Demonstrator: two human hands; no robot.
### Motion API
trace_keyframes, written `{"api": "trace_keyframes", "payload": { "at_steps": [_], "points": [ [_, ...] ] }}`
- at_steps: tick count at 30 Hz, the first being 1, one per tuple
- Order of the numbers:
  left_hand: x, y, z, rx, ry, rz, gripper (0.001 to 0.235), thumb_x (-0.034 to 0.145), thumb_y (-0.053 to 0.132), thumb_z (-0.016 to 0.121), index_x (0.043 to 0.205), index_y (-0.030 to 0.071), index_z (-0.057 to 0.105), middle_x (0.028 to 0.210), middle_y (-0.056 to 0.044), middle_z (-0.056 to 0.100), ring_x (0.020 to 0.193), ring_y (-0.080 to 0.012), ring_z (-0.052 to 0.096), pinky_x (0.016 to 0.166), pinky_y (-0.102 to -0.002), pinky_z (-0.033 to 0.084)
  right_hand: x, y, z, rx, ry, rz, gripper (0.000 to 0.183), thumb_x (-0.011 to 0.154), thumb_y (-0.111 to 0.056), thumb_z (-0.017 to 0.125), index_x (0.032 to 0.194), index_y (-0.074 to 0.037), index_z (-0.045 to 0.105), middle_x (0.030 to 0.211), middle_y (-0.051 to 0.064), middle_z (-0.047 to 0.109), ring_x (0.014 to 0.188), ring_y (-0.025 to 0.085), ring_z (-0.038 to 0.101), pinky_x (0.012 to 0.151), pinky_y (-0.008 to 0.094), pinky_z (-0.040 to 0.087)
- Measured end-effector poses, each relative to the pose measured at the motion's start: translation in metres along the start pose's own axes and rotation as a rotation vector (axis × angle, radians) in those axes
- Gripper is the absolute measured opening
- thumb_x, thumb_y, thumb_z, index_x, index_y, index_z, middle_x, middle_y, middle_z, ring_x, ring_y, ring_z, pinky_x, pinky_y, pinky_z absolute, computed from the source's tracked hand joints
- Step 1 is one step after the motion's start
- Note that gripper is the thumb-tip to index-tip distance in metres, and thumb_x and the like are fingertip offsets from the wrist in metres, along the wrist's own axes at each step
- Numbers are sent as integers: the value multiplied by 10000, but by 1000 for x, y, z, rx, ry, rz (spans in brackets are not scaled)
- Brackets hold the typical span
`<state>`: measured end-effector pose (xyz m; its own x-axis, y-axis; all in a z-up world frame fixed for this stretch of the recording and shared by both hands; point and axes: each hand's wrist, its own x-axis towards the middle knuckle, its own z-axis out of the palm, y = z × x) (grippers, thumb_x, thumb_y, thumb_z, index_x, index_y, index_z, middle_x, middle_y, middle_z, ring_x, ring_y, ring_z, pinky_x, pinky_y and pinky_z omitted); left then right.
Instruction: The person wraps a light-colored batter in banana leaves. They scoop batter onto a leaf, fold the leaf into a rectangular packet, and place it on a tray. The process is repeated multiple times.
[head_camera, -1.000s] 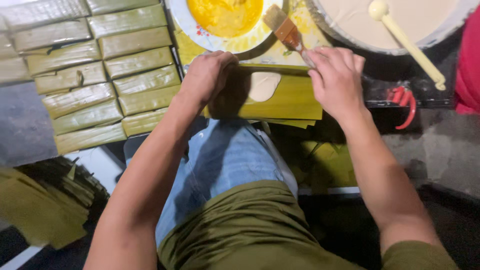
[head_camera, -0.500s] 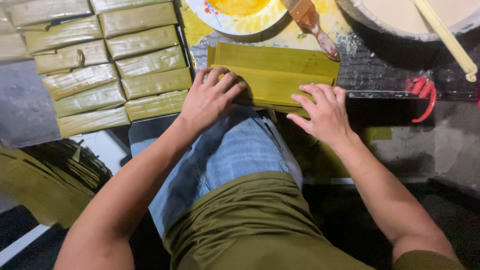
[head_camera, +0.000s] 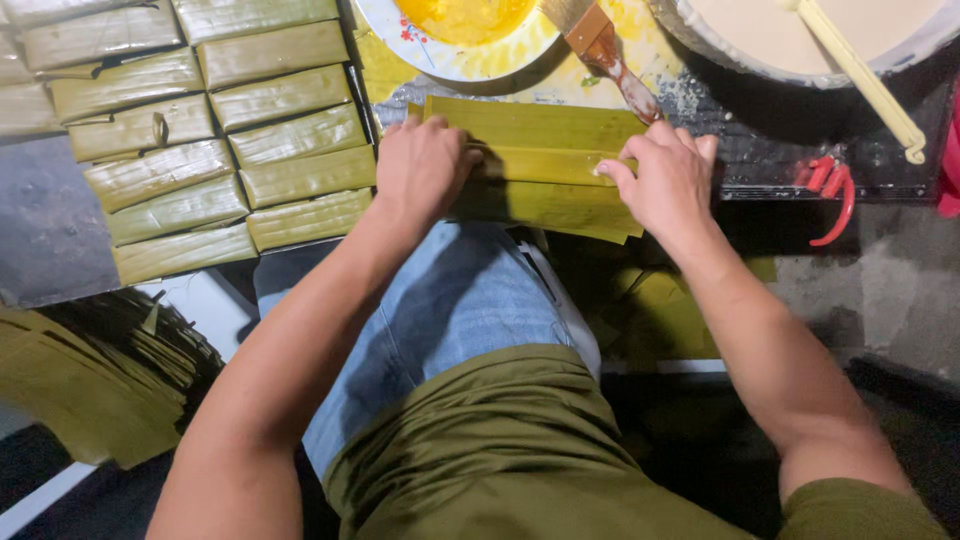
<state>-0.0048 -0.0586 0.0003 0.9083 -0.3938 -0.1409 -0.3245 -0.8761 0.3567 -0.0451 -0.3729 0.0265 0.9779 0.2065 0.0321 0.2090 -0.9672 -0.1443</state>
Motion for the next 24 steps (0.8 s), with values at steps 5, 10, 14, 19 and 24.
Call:
{"api": "trace_keyframes", "payload": {
  "at_steps": [5,10,14,19,24],
  "points": [
    [11,42,23,226,231,647,519,983,253,595,1498,245,532,1598,5,462,1505,-235,382,1244,-491,276,-13,-2,10,64,95,-41,319,942,-341,817,1085,-82,697,1126,111,638,1106,318,561,958,471,356],
    [15,63,47,5,117,733,598,1051,472,508,1588,235,395,1651,-19,381,1520,-297,306,1219,-551,237,-7,21,15,238,-41,105,309,893,-284,846,1015,-50,685,1007,118,678,966,294,612,840,465,451],
    [11,60,47,85,80,705,633,1001,510,538,1583,318,378,1660,-22,337,1517,-315,291,1209,-591,223,2,26,22,1014,-236,506,213,958,-196,792,990,-34,657,914,72,679,789,149,646,657,327,529],
    [13,62,42,67,83,691,561,928,476,595,1444,287,483,1552,-67,422,1490,-328,317,1183,-629,215,10,10,39,1377,-284,666,139,951,-130,744,995,-14,682,910,53,707,726,121,673,579,276,558],
    [14,52,44,-224,145,588,458,921,308,674,1314,118,534,1503,-163,462,1486,-340,382,1269,-567,249,26,-9,50,1418,-341,660,163,970,-134,711,1058,3,706,920,73,709,716,147,675,622,306,583]
  ]
}}
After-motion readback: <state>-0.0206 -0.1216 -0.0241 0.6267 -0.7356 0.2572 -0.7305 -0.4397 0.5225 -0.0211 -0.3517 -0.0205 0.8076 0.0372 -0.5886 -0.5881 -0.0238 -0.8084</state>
